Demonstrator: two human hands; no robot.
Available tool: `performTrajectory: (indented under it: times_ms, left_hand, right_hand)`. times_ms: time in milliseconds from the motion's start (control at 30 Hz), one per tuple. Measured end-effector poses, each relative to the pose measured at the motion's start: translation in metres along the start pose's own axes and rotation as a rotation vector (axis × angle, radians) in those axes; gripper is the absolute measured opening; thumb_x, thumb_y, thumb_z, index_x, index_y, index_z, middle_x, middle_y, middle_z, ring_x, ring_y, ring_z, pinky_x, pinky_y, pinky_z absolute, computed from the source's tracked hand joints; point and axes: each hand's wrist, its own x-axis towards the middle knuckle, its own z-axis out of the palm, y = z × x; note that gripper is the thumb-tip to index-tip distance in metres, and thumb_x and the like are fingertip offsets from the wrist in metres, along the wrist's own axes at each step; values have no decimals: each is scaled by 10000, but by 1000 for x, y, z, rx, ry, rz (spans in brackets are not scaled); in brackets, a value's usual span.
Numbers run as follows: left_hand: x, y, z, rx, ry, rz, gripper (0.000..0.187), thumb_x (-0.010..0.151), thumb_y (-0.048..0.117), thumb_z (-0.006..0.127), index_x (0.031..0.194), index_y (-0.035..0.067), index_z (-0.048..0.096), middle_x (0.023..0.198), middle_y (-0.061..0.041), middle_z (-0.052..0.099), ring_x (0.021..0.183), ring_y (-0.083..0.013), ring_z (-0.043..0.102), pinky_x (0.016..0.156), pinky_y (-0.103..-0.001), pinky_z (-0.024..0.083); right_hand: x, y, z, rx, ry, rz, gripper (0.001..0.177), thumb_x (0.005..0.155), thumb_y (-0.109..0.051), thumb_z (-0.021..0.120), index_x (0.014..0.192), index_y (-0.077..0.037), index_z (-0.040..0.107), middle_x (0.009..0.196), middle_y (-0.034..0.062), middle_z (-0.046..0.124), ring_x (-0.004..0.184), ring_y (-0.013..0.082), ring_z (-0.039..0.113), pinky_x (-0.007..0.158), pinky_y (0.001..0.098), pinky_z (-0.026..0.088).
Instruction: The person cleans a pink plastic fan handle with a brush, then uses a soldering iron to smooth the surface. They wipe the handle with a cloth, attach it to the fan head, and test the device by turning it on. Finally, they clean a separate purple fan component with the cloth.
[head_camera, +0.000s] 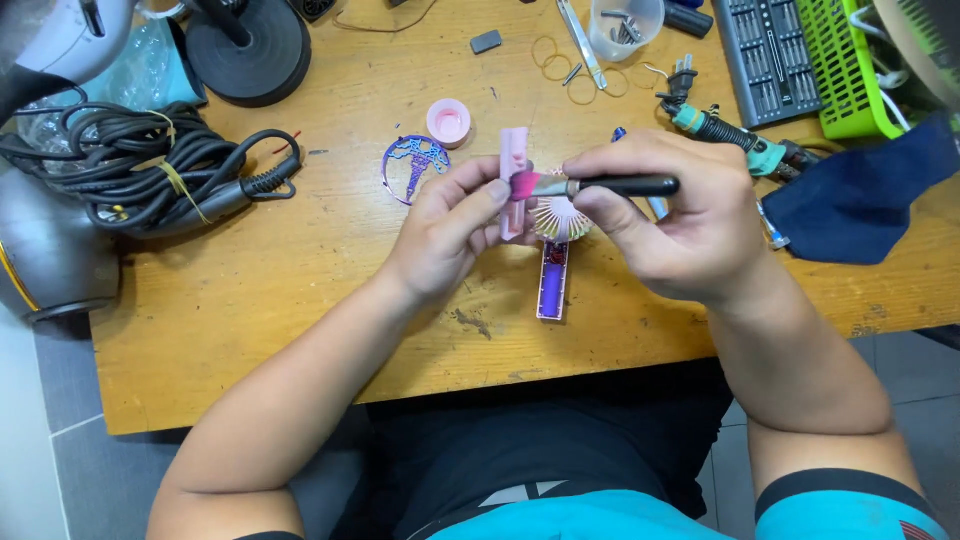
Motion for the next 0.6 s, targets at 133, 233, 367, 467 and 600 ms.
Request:
performTrajectory:
  times_ms: [133, 233, 367, 467, 600]
  left_hand:
    - [14, 1, 17, -21, 96, 8, 399, 1203, 243, 638, 1481, -43, 651, 1163, -185, 815, 1022, -230, 865, 852, -415, 788]
    - [38, -15, 5, 233, 154, 282, 393, 1245, 234, 604, 1546, -20, 611, 1239, -143, 757, 1100, -178, 771, 884, -358, 766]
    - [32, -16, 16, 372, 230, 335, 397, 1255, 228, 527, 1549, -38, 557, 1195, -135, 728, 964, -129, 732, 771, -276, 734]
    - [27, -32, 0, 470, 127, 434, 373, 1260, 167, 539, 1586, -10, 582, 1282, -165, 730, 1125, -194, 748, 937, -401, 738]
    - [28, -37, -6, 447, 65, 407, 377, 1239, 100, 549, 1582, -51, 586, 1267, -155, 725, 1159, -190, 719, 954, -419, 722]
  right_hand:
    - [-9, 41, 3, 6, 100, -116, 244, 1161, -138, 803, 1226, 92, 845, 1001, 254, 782, 861, 346, 764, 786, 445, 608]
    - [-7, 73, 21, 100, 172, -92, 180, 1177, -68, 795, 1230, 100, 832, 1015, 221, 783, 928, 222, 703, 822, 435, 600]
    - [-18, 73, 28, 151, 130, -54, 97, 1092, -19, 807, 1019, 38, 838, 843, 171, 744, 762, 266, 717, 736, 400, 582]
    - [-21, 80, 28, 159, 223, -97, 193, 1113, -85, 780, 1083, 102, 815, 896, 219, 755, 775, 287, 704, 759, 398, 595]
    - [-19, 85, 30, 146, 241, -109, 209, 1117, -96, 792, 1143, 111, 810, 958, 224, 775, 863, 323, 749, 805, 441, 624]
